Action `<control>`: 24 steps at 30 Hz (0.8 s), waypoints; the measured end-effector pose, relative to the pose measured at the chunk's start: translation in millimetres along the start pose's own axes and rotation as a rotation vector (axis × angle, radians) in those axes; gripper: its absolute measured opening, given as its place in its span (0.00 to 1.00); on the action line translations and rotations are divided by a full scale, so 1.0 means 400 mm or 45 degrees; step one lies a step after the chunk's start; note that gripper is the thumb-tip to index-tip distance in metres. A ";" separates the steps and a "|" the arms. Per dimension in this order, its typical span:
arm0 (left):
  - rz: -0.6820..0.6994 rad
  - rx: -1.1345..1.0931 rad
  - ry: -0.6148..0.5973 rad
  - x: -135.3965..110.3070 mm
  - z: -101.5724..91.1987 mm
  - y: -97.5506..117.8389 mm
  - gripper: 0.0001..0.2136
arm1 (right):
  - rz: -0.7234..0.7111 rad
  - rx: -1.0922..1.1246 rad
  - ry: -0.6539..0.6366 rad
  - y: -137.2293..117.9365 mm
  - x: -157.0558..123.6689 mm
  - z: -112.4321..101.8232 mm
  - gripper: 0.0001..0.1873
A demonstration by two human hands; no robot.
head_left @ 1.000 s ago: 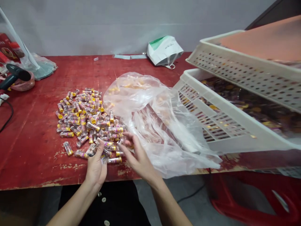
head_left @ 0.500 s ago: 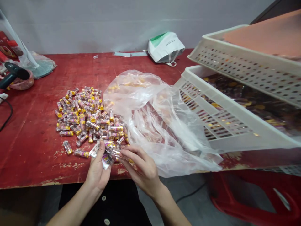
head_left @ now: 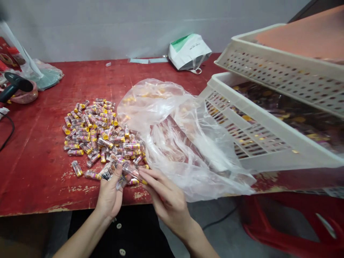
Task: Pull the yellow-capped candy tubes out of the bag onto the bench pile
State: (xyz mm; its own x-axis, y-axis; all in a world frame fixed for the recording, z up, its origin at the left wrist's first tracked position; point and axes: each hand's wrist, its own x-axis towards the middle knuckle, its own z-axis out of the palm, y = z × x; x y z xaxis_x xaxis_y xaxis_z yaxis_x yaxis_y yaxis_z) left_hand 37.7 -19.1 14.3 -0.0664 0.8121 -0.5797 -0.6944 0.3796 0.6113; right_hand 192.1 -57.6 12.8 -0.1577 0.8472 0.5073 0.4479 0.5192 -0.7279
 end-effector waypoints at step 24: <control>0.047 0.054 0.076 -0.017 0.019 -0.005 0.19 | 0.175 0.200 0.053 -0.006 -0.023 -0.006 0.25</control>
State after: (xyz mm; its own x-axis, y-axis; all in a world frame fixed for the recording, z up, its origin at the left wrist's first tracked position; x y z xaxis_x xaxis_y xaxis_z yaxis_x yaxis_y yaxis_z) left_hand 45.1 -22.0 21.1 -0.1349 0.7984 -0.5869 -0.6597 0.3695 0.6544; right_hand 194.6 -66.8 11.1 -0.0666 0.9078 0.4142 0.3194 0.4126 -0.8531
